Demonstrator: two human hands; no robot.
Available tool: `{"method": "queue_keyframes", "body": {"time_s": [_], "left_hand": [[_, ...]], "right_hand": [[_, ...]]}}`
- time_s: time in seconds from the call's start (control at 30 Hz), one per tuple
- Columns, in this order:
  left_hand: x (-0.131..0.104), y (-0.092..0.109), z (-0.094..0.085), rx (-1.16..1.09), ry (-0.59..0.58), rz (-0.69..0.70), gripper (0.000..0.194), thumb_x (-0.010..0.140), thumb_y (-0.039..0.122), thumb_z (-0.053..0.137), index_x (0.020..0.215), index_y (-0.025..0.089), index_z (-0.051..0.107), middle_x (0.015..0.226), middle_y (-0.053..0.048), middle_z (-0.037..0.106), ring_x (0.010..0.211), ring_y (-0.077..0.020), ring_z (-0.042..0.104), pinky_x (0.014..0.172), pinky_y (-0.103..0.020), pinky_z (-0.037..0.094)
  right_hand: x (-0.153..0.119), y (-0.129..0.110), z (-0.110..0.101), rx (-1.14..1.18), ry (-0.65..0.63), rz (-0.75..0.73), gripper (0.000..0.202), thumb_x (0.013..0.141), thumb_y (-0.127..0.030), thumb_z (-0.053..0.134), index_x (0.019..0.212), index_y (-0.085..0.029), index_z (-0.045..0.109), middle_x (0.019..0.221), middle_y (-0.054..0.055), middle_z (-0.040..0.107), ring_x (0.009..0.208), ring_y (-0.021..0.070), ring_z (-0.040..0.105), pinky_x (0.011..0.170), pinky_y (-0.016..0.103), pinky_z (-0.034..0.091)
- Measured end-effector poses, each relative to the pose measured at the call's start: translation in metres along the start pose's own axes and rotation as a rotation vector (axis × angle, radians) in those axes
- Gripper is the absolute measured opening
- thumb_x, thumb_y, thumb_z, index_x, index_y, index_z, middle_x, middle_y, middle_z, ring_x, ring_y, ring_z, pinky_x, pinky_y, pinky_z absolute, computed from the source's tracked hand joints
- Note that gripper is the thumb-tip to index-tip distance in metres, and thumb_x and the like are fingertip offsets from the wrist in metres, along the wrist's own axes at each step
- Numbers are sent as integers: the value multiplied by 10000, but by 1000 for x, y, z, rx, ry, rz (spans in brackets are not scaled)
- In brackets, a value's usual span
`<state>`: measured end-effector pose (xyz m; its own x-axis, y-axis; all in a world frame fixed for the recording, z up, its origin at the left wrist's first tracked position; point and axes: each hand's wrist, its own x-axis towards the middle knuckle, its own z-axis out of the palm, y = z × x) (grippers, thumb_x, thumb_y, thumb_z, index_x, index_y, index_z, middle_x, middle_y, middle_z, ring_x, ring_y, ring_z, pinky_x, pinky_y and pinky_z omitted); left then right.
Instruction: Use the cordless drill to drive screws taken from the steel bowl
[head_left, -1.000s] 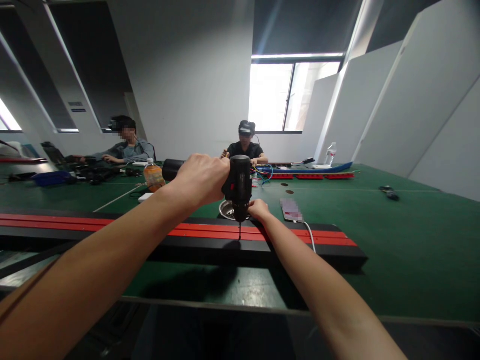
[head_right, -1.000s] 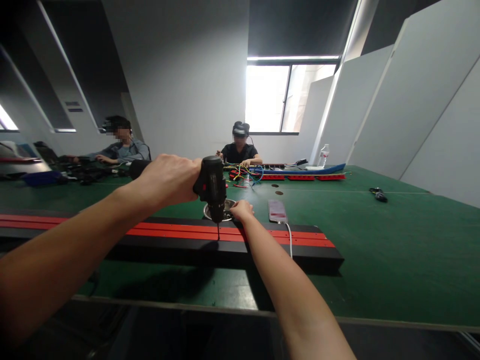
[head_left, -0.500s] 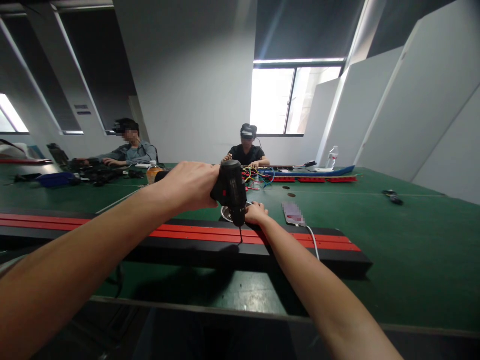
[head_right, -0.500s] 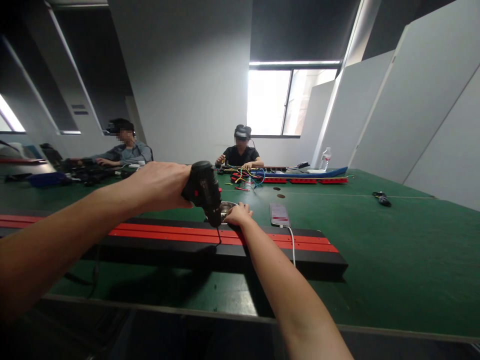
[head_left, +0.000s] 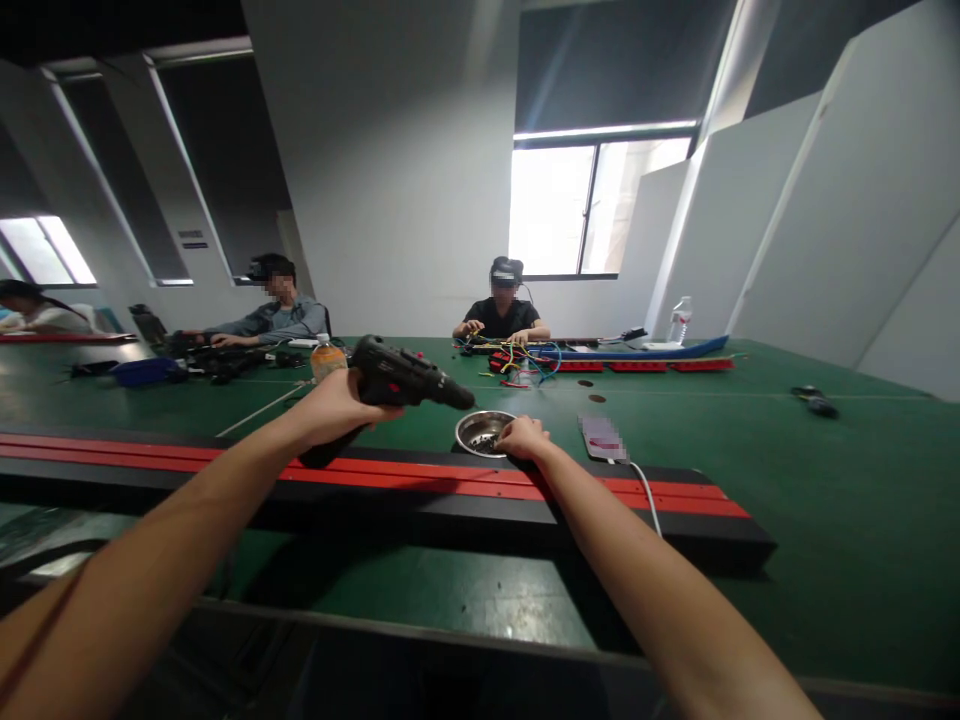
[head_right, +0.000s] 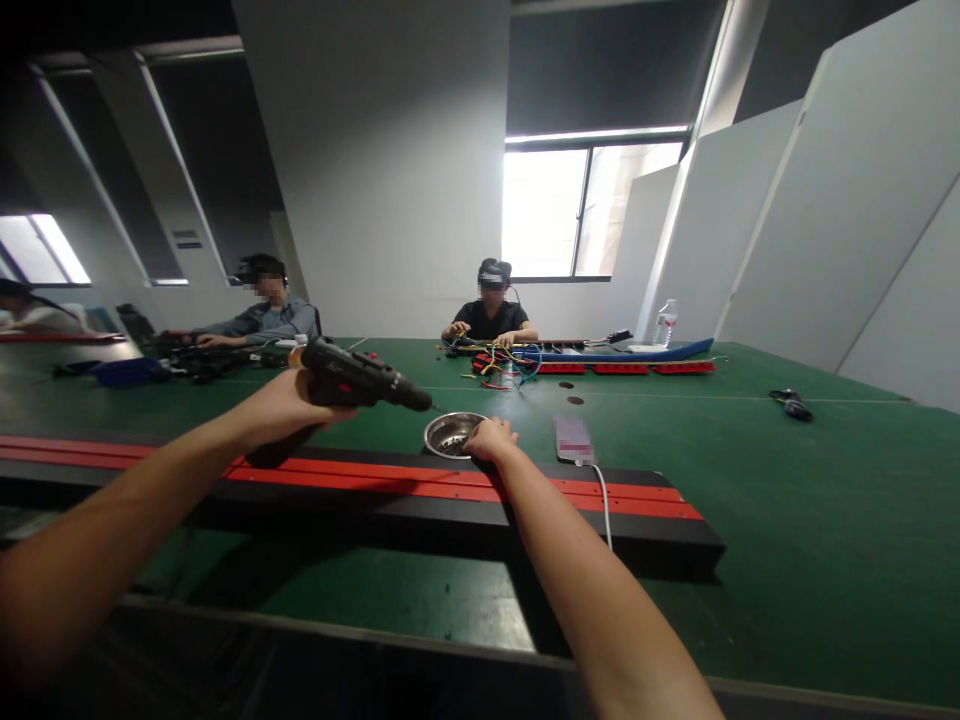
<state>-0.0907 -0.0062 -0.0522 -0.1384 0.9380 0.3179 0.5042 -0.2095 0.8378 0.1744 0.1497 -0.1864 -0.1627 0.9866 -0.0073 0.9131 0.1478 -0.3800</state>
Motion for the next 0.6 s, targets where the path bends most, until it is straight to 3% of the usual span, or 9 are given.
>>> {"method": "queue_keyframes", "body": {"time_s": [0.07, 0.13, 0.23, 0.37, 0.6], "left_hand": [[5, -17, 20, -204, 65, -153, 313, 569, 325, 882, 736, 133, 700, 586, -34, 665, 520, -171, 595, 497, -259, 455], [8, -32, 44, -637, 37, -316, 266, 648, 301, 844, 729, 119, 668, 607, -36, 652, 512, -141, 594, 484, -236, 467], [10, -47, 79, -842, 14, -375, 177, 765, 261, 729, 725, 129, 618, 639, -22, 632, 530, -110, 606, 536, -226, 520], [6, -61, 106, -881, 5, -416, 130, 782, 190, 690, 714, 119, 604, 625, -26, 628, 503, -106, 607, 509, -218, 520], [-8, -71, 111, -796, -61, -449, 165, 761, 230, 735, 712, 99, 646, 591, -74, 669, 470, -154, 630, 438, -242, 501]], "right_hand": [[0, 0, 0, -32, -20, -16, 532, 663, -626, 753, 1083, -300, 761, 1299, 123, 545, 1238, 380, 454, 995, 502, 405], [0, 0, 0, -54, -36, -15, 547, 652, -657, 748, 1086, -325, 762, 1330, 118, 516, 1255, 390, 436, 1022, 535, 372], [1, 1, 0, -28, -33, 3, 496, 654, -606, 772, 1061, -322, 772, 1323, 115, 524, 1244, 385, 449, 1021, 538, 376], [4, 3, 2, 74, -4, -1, 374, 620, -510, 835, 923, -295, 794, 1231, 108, 602, 1201, 375, 497, 1004, 523, 405], [9, 9, 5, 198, 30, 13, 281, 692, -503, 760, 828, -259, 792, 928, 98, 700, 1111, 353, 570, 964, 442, 444]]}}
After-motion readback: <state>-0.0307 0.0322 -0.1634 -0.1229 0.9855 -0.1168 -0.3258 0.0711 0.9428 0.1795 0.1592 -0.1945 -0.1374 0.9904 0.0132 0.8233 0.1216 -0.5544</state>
